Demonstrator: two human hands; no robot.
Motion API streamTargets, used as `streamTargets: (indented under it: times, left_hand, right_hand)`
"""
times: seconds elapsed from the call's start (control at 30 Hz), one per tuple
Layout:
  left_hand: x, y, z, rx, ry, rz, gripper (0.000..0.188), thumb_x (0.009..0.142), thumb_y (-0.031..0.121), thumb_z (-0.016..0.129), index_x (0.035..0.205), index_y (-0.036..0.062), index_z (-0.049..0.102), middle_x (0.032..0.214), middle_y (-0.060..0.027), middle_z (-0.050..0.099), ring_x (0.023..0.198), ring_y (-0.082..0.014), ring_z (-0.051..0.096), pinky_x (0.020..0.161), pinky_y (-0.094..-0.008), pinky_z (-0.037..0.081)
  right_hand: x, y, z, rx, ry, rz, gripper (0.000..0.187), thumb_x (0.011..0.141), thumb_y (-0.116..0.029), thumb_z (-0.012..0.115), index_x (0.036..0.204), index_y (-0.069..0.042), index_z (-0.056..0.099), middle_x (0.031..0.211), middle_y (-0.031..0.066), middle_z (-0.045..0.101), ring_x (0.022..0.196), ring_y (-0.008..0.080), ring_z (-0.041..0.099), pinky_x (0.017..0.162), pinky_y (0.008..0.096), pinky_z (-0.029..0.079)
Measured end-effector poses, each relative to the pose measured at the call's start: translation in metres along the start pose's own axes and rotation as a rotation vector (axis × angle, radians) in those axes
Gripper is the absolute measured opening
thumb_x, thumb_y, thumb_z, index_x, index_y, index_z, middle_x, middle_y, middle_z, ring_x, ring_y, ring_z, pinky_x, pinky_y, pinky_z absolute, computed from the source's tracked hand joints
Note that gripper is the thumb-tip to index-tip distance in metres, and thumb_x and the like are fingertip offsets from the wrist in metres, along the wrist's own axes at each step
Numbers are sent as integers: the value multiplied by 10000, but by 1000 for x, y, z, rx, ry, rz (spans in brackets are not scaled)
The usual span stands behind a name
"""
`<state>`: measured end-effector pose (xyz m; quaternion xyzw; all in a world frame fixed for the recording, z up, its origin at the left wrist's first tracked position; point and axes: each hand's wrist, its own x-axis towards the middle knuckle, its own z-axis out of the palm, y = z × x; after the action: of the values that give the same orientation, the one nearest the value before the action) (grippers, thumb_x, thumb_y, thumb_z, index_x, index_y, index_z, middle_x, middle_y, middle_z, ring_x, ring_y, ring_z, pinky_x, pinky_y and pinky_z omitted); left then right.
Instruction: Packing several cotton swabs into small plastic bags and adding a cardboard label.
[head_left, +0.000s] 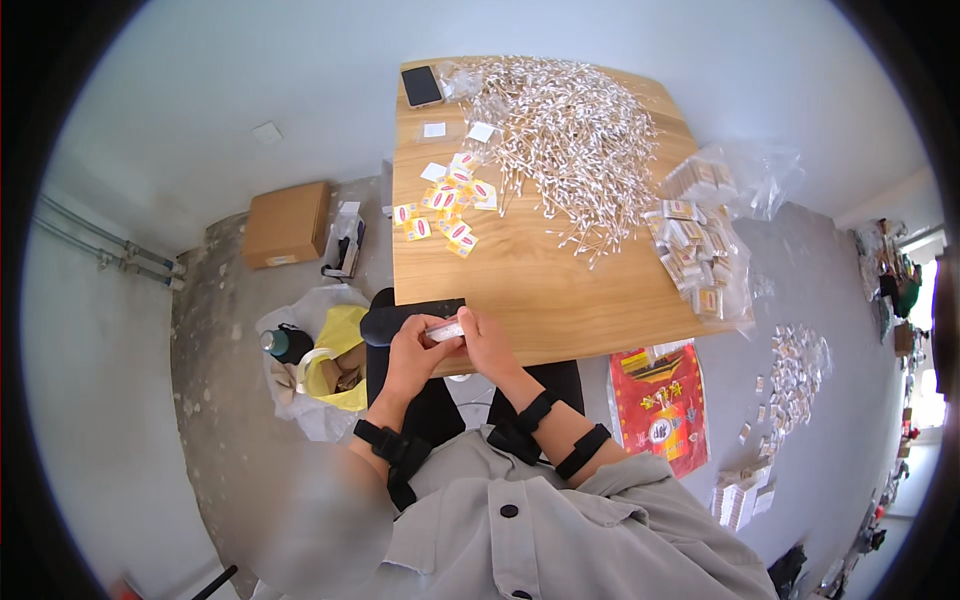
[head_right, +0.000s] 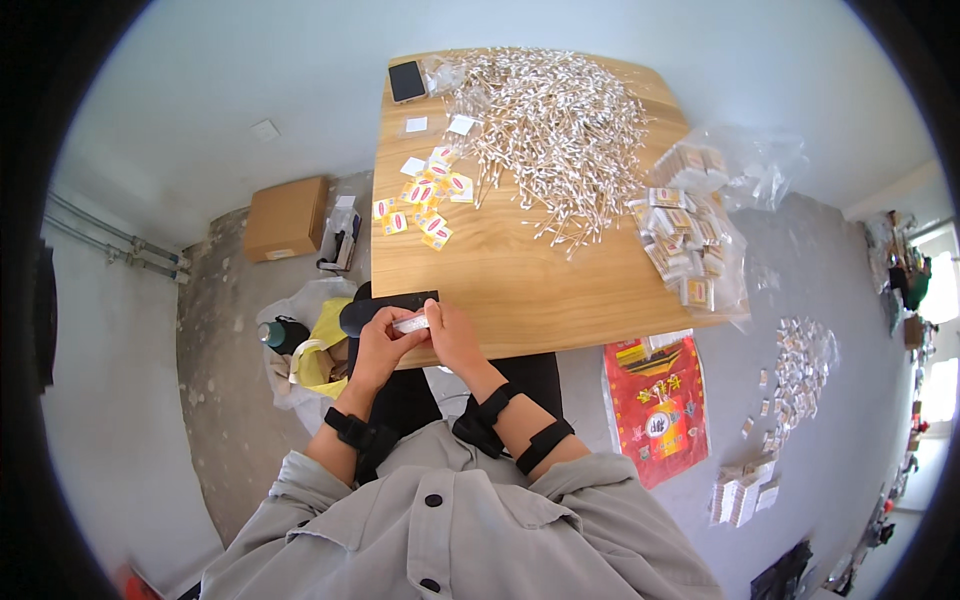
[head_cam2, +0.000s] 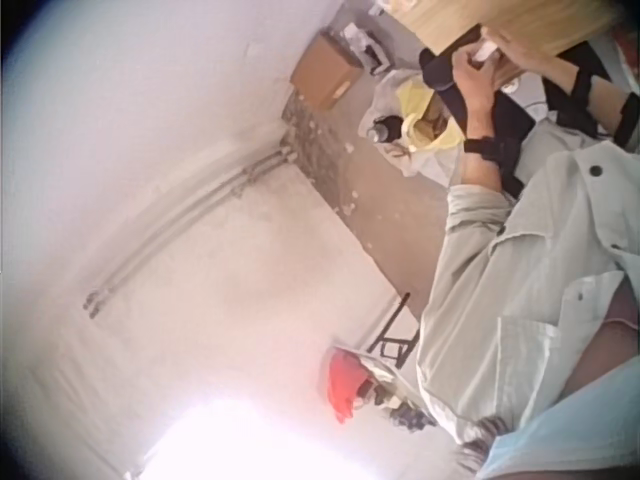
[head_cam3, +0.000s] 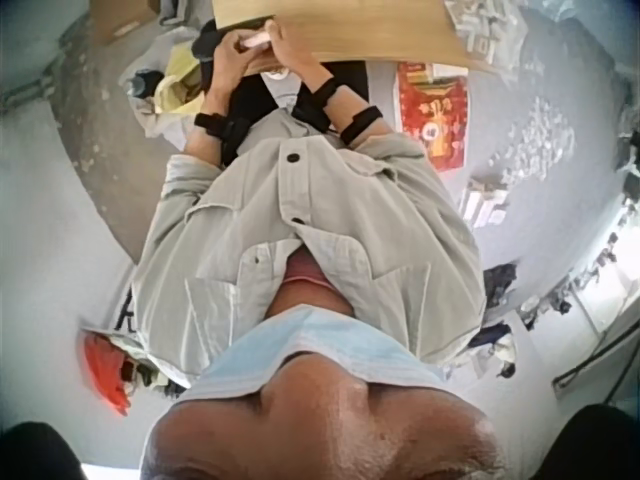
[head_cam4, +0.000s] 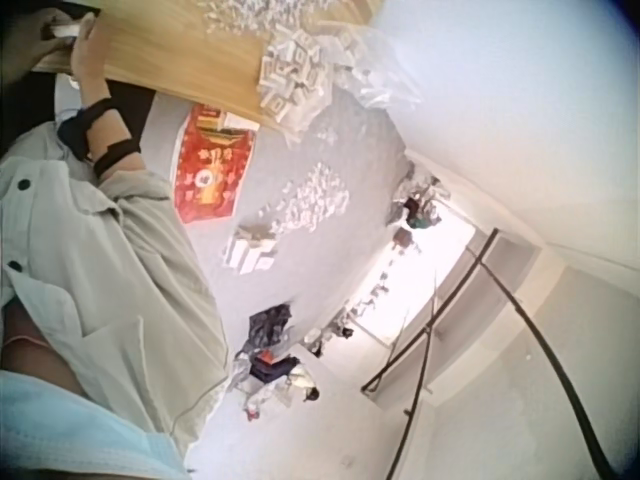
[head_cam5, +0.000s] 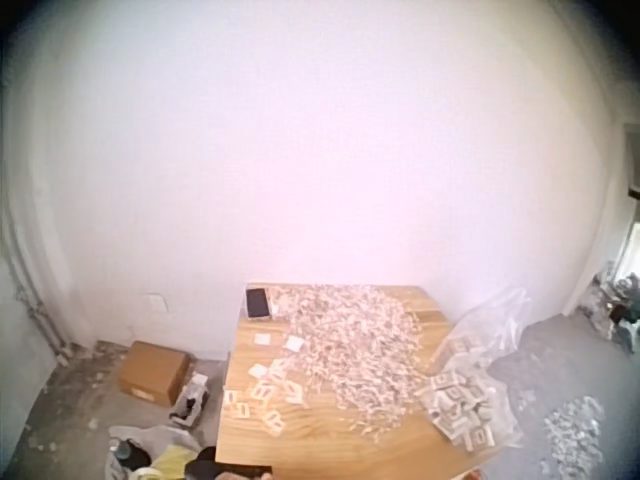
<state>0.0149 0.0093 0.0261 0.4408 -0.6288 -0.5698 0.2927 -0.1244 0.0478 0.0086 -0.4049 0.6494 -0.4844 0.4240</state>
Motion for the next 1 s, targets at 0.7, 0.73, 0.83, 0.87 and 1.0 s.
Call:
streamTargets:
  times: [0.7,0.73,0.83,0.87,1.0]
  left_hand:
    - [6,7,2,140,15,148,228,756,25,780,977,33,724,824,-39,545,720,-127,522,609,-255,430]
    - [5,8,1,151,-3,174,220,757,23,779,970,28,723,825,-40,545,722,-129,524,615,-257,431]
    - [3,8,0,150,-22,213,214,757,20,779,964,25,723,826,-40,546,729,-133,527,626,-260,433]
    - [3,7,-1,142,-23,229,215,757,20,780,964,27,724,827,-40,547,733,-134,528,632,-262,435]
    - [2,6,-5,119,-41,200,225,757,14,778,975,32,724,835,-41,554,741,-121,537,641,-251,443]
  right_hand:
    - [6,1,-23,223,-206,189,460,1024,-383,419,1020,21,638,828,86,632,763,167,601,669,308,481]
    - [5,-5,-32,348,-299,316,404,1016,-345,464,1092,9,643,848,38,642,733,132,588,670,267,473]
    - [-4,-17,-54,206,-383,35,316,952,-232,606,1182,-18,637,928,51,640,811,126,614,718,247,489]
    - [-5,-15,-54,206,-383,39,316,952,-232,606,1182,-18,637,928,51,640,811,126,614,718,247,489]
    - [-5,-7,-53,15,-336,-245,286,886,-104,680,1164,-44,652,1021,70,616,906,140,621,780,263,503]
